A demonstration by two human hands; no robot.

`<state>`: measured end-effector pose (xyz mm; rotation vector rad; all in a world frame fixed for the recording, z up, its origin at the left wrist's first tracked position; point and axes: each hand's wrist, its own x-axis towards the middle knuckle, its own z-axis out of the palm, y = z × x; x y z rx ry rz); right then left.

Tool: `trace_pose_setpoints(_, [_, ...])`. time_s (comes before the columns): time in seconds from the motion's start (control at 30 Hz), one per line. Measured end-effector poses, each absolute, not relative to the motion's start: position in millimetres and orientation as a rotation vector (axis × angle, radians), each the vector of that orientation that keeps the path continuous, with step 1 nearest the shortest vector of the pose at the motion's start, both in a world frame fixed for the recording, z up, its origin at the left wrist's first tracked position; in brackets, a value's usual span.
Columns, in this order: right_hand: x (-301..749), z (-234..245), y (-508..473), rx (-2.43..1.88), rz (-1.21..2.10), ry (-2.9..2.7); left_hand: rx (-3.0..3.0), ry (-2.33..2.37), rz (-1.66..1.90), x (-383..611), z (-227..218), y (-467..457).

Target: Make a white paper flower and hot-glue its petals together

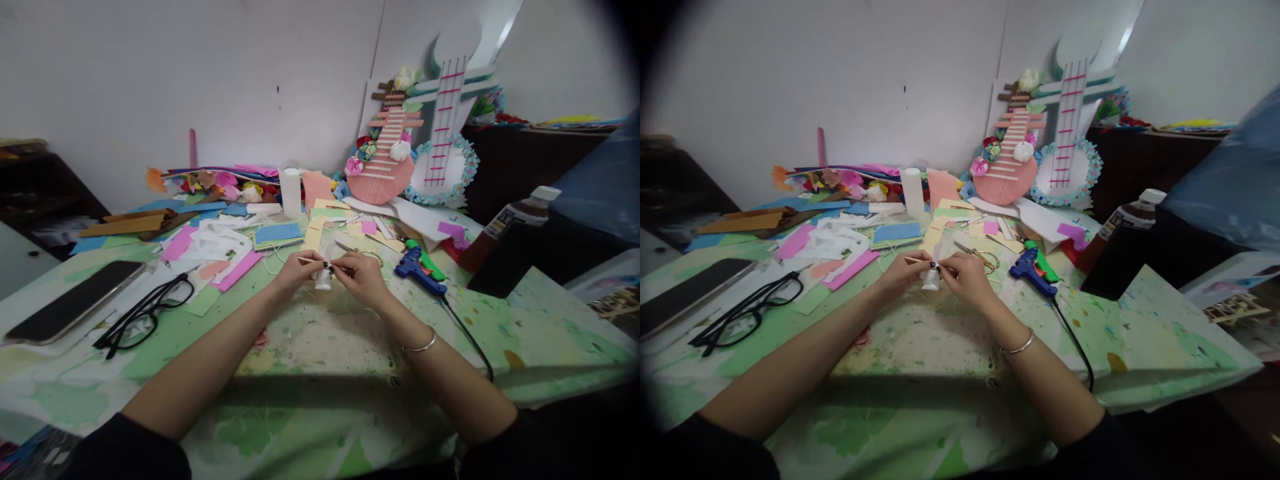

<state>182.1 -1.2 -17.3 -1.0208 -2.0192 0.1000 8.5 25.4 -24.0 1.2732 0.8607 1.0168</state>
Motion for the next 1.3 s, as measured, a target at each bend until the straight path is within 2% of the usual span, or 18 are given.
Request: trace_pose_setpoints(1.3, [183.1, -23.1, 2.7, -0.979, 0.101, -1.967, 1.205, 0.840, 0.980, 5.2, -16.2, 22.5])
